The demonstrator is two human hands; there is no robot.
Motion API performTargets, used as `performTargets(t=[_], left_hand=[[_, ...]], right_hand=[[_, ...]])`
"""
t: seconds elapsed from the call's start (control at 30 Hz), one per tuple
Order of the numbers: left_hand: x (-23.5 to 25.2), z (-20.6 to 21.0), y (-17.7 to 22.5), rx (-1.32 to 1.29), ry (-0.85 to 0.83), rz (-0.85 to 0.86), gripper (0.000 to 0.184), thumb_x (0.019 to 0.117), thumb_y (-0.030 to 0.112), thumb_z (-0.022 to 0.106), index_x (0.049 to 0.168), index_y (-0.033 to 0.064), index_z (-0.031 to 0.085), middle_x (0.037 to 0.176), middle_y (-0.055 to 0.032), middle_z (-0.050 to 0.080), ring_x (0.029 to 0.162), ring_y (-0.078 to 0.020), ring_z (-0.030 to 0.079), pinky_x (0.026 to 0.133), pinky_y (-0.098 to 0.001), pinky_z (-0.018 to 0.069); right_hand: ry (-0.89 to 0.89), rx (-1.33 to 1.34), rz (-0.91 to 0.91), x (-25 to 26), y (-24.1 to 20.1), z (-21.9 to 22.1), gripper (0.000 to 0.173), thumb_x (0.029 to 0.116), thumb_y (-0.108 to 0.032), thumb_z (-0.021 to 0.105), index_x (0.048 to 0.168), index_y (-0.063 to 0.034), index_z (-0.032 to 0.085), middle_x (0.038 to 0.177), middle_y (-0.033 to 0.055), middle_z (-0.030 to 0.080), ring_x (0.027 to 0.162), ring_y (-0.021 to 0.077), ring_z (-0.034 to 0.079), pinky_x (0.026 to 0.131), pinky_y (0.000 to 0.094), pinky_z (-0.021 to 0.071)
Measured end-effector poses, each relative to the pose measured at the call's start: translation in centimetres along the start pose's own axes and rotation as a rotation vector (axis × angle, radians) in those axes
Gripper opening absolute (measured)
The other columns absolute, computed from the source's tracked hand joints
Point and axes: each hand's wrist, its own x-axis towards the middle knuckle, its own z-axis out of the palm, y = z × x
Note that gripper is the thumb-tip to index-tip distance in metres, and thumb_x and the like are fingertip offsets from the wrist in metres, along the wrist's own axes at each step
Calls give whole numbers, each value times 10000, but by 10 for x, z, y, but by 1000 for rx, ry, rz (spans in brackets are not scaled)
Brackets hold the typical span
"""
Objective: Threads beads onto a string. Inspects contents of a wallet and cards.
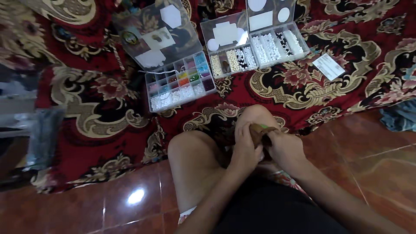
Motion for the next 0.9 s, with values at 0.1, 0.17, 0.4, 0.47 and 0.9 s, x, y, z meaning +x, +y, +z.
performTargets(t=[0.1,0.17,0.4,0.47,0.9], left_hand=[[0,2,-3,-2,6,22,692,931,80,644,1543,19,328,1470,-258,460,1287,-334,557,1038,-431,500],[0,4,-3,-2,1,24,681,935,85,643,1540,30,335,1460,-255,464,1259,-330,575,1017,-424,513],[0,3,1,-5,-4,-2,705,913,82,656,1545,52,343,1473,-247,455,1277,-331,561,1020,-428,511],[-1,4,0,-19,-7,-8,714,915,93,658,1552,60,335,1478,-244,447,1274,-322,562,1017,-420,511],[2,3,-9,-73,48,15,709,887,78,693,1509,-9,365,1479,-268,447,1321,-329,524,1062,-422,481]], right_hand=[[75,-14,-9,-4,3,7,180,908,-131,716,1005,21,722,925,213,726,814,404,729,631,554,560],[80,-31,-16,-4,6,8,153,885,-127,733,930,19,727,888,207,723,787,400,727,610,546,557],[-332,-14,160,12,-8,-16,309,985,-208,623,1137,56,673,1154,239,684,1070,405,678,849,553,525],[-355,-5,170,11,-11,-18,330,983,-218,633,1145,67,666,1164,246,677,1080,404,672,867,542,521],[288,132,-153,-20,16,17,127,889,-175,676,926,-76,748,779,98,732,647,298,723,510,504,549]])
